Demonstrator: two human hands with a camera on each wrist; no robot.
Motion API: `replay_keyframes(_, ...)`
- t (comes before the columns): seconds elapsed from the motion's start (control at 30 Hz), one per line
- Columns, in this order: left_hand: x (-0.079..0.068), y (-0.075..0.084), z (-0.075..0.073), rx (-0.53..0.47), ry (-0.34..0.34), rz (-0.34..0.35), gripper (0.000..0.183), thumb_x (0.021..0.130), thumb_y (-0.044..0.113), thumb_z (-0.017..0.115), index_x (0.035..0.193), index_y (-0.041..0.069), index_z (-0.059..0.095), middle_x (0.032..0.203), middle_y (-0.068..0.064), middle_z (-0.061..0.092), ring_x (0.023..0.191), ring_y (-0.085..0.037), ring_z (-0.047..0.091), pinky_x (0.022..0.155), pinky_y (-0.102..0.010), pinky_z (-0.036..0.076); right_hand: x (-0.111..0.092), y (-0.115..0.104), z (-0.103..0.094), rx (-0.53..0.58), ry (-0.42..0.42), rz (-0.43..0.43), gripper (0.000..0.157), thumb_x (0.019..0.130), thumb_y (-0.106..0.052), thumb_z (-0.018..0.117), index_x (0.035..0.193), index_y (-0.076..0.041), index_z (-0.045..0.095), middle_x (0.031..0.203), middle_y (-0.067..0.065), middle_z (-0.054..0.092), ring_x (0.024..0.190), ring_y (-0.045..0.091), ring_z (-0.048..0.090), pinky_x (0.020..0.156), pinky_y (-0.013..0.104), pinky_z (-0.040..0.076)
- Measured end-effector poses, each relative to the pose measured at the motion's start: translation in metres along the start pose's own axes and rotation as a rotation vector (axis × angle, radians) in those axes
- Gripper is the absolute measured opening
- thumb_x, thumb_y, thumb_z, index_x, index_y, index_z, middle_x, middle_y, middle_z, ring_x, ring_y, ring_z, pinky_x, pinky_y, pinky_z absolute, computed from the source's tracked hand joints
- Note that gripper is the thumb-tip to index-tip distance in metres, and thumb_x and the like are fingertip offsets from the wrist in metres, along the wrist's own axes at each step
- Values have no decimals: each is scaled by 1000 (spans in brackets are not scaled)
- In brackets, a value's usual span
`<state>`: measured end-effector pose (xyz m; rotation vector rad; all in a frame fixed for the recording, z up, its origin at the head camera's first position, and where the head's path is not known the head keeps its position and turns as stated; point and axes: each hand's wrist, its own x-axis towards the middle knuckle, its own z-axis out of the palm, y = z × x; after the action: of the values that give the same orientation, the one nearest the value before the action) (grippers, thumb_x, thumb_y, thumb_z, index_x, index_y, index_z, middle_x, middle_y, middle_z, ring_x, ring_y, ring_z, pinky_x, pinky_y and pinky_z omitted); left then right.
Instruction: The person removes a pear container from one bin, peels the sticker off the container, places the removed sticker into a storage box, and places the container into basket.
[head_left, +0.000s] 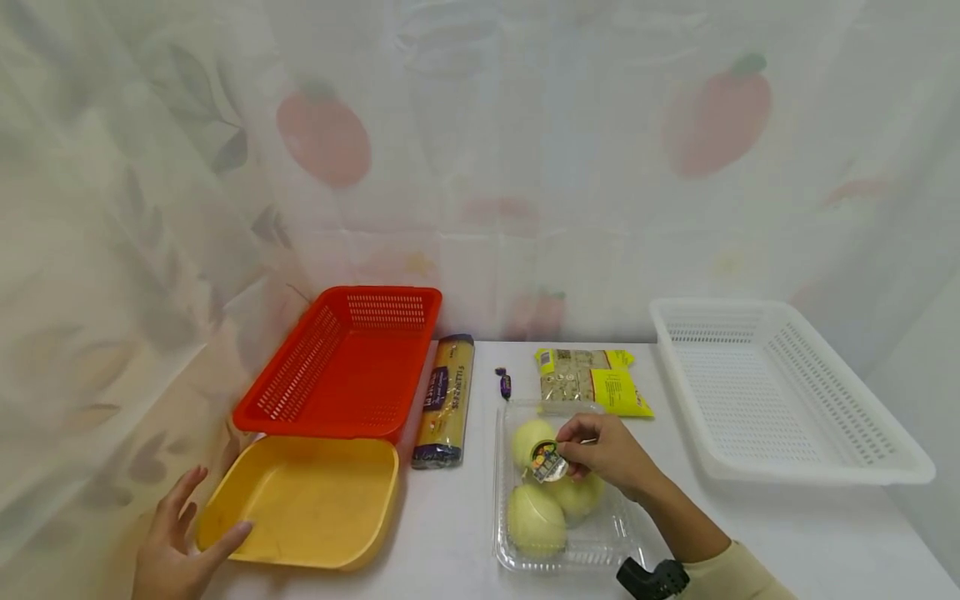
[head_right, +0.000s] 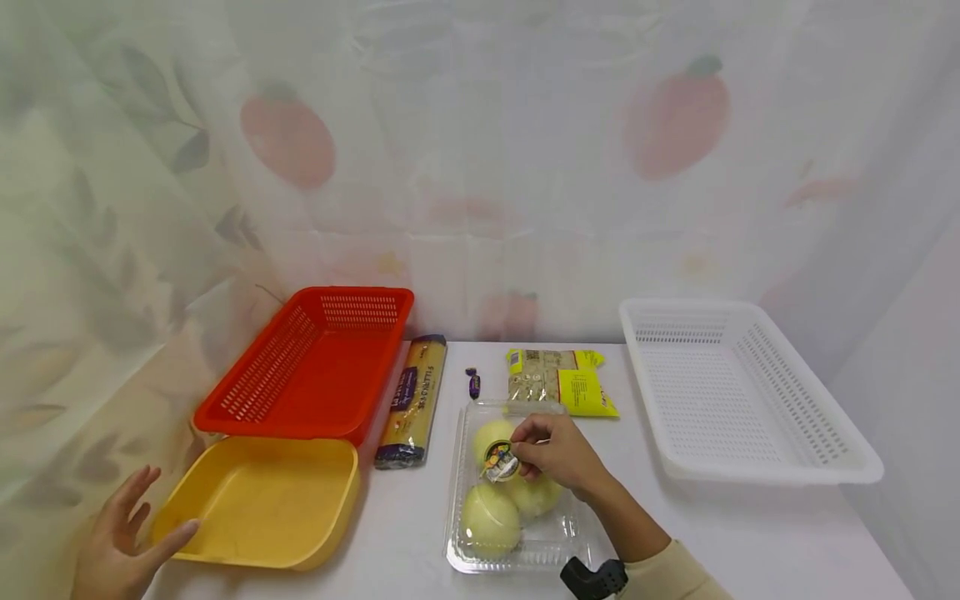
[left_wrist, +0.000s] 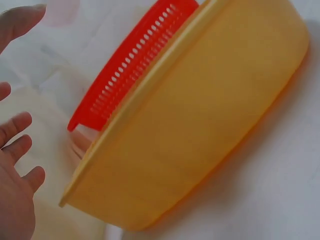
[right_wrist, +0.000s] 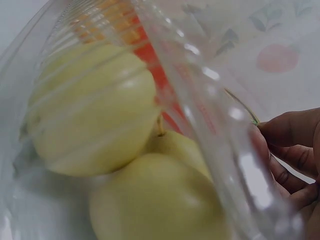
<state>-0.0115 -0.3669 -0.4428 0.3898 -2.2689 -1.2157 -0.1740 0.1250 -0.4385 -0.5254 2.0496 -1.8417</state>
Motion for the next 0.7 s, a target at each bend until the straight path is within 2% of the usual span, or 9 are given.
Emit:
replay_keyframes(0.2,5,-17,-5,88,-83,-20,93,80,8,80,154,23,27,149,10,33,131,0,25,96,-2,18,0,1,1,-12,9,9,11,87,-1,67,92,8,63,74,14,61,59,20,59,54,32,55)
replay_keyframes(0.23,6,-20,-6,100,-114,-41,94,81,11,79,155,25,23,152,9,28,133,-6,25,93,0,18,0,0,1,-12,10,10,11,87,-1,67,92,8,63,74,14,61,59,20,58,54,32,55)
replay_keyframes(0.3,9,-25,-10,142,-191,-80,96,83,18,78,156,22,16,156,-2,21,133,-23,28,88,1,23,-1,0,1,-11,11,10,10,87,0,66,92,8,63,73,14,61,59,20,58,54,32,55)
replay_keyframes(0.33,11,-27,-11,176,-227,-92,98,83,22,78,157,20,13,156,-10,20,129,-31,33,85,-1,29,-1,1,1,-12,11,9,10,87,0,66,92,8,63,73,14,61,59,19,58,54,32,55)
replay_keyframes(0.4,14,-30,-15,211,-302,-108,103,83,25,78,157,16,7,153,-25,15,123,-46,32,97,-18,36,-1,0,1,-9,11,9,10,87,0,66,92,7,63,73,14,61,59,19,58,54,32,55)
replay_keyframes(0.47,16,-32,-16,267,-354,-104,108,81,28,79,155,10,4,147,-35,16,117,-53,31,102,-44,37,-1,1,1,-9,10,9,10,87,0,66,92,7,63,73,14,61,59,19,58,54,32,55)
replay_keyframes(0.5,16,-34,-16,282,-364,-93,109,80,28,80,155,8,4,145,-37,17,118,-54,29,101,-57,32,0,0,1,-9,11,10,10,87,0,66,92,7,63,74,14,61,59,20,58,54,32,55)
replay_keyframes(0.57,17,-37,-15,300,-380,-77,111,78,28,81,155,5,4,142,-39,17,118,-56,25,90,-76,23,0,0,1,-10,11,11,10,87,0,67,92,7,63,74,14,61,59,19,58,54,32,55)
replay_keyframes(0.7,16,-43,-13,320,-372,-21,111,74,25,84,152,-2,9,139,-39,19,115,-56,27,88,-76,25,0,1,1,-13,9,9,11,86,0,67,92,8,63,76,14,62,59,19,58,54,32,55)
